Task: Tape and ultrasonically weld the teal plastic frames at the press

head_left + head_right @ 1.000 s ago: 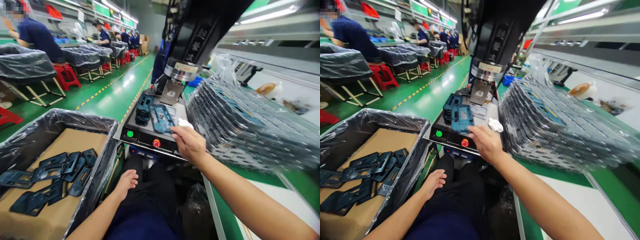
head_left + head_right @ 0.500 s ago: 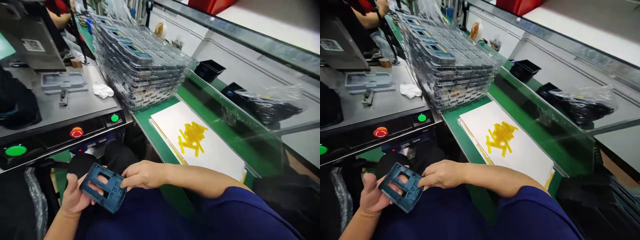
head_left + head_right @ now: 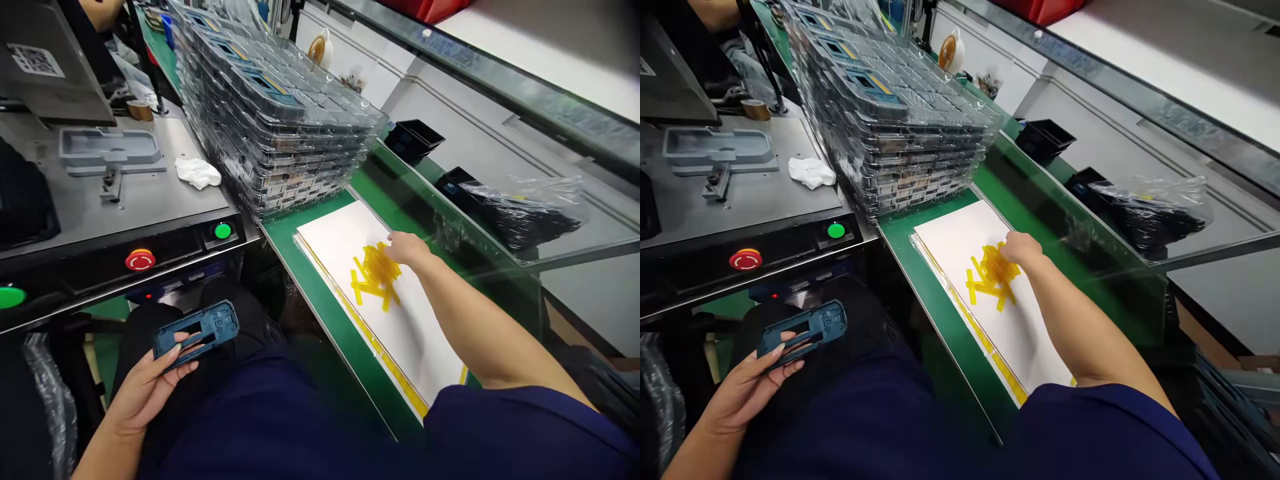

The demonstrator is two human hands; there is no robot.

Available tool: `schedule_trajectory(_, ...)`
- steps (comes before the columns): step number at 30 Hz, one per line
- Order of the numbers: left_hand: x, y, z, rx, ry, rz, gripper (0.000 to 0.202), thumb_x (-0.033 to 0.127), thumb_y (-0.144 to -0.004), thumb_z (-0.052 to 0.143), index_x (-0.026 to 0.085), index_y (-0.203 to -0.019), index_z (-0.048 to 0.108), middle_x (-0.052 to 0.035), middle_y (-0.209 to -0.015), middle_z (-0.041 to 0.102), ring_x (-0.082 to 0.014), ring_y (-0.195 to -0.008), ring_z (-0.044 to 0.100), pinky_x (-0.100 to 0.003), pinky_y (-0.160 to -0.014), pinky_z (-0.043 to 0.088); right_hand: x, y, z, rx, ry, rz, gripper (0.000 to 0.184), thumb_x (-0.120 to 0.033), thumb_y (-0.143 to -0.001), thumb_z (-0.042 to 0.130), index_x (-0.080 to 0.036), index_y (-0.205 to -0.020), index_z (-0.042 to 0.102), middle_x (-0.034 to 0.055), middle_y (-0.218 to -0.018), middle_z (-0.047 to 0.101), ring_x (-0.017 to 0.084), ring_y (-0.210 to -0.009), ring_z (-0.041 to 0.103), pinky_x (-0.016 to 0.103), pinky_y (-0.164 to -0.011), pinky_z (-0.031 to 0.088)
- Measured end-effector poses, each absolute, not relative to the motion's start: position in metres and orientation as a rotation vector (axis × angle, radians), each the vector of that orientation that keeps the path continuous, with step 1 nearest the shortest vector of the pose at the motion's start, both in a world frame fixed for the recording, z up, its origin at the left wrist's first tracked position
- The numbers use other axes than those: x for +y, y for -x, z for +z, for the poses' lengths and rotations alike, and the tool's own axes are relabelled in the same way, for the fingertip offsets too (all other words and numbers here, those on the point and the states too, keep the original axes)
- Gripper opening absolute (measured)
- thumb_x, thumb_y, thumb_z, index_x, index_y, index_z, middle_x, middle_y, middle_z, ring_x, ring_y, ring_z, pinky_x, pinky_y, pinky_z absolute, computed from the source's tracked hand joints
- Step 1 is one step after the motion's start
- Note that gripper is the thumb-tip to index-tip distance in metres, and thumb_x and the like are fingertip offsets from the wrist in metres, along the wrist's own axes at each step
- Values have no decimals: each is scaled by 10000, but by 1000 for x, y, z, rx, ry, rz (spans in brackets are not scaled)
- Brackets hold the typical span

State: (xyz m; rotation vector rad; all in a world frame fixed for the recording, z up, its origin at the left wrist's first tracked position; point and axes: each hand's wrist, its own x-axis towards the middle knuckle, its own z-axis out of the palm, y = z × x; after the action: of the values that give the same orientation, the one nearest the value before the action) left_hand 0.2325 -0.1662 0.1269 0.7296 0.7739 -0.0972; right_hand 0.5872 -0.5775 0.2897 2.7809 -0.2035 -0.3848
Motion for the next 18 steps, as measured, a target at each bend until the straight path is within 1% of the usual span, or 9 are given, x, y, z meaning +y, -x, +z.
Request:
schedule_trajectory(2, -166, -233, 125, 775, -744, -100, 340, 215, -649, 840, 190, -966, 720, -86, -1075, 720, -274, -1018, 668, -340, -739, 616, -589, -591, 284, -237, -2748, -433, 365, -219, -806, 610, -146, -1161, 650, 149, -1131, 657, 273, -1042, 626, 323, -809, 496)
schedule_trajectory(6, -166, -236, 128, 773, -790, -102, 348, 244, -655, 844, 185, -974, 717, -88, -1086, 714, -269, -1019, 666, -343, -754, 618, -592, -591, 268, -264, -2683, -471, 359, -169, -780, 595, -169, -1133, 658, 150, -1146, 651, 278, -1022, 632, 332, -748, 518)
schedule_trajectory(10, -165, -236, 128, 784, -804, -101, 351, 280, -670, 835, 183, -985, 714, -90, -1089, 713, -274, -1047, 654, -346, -762, 619, -592, -599, 267, -228, -2630, -505, 383, -150, -761, 605, -162, -1140, 653, 157, -1141, 647, 290, -1036, 625, 339, -745, 520)
schedule_trajectory(14, -165, -234, 124, 801, -793, -90, 353, 290, -674, 832, 184, -989, 712, -90, -1089, 714, -282, -1070, 647, -348, -764, 619, -593, -606, 268, -143, -2586, -604, 362, -174, -723, 676, -163, -1086, 673, 121, -1068, 669, 263, -976, 646, 304, -727, 518)
schedule_trajectory(16, -166, -234, 121, 796, -792, -93, 348, 284, -680, 829, 186, -992, 710, -91, -1096, 712, -284, -1070, 648, -347, -762, 619, -592, -604, 266, -127, -2567, -608, 376, -147, -719, 677, -165, -1095, 664, 114, -1070, 669, 251, -957, 652, 297, -720, 517)
schedule_trajectory(18, -167, -234, 121, 788, -791, -98, 341, 282, -689, 822, 186, -996, 709, -95, -1100, 711, -288, -1075, 648, -345, -759, 618, -591, -600, 263, -130, -2557, -574, 381, -119, -730, 657, -158, -1109, 654, 129, -1083, 665, 255, -966, 650, 306, -733, 515)
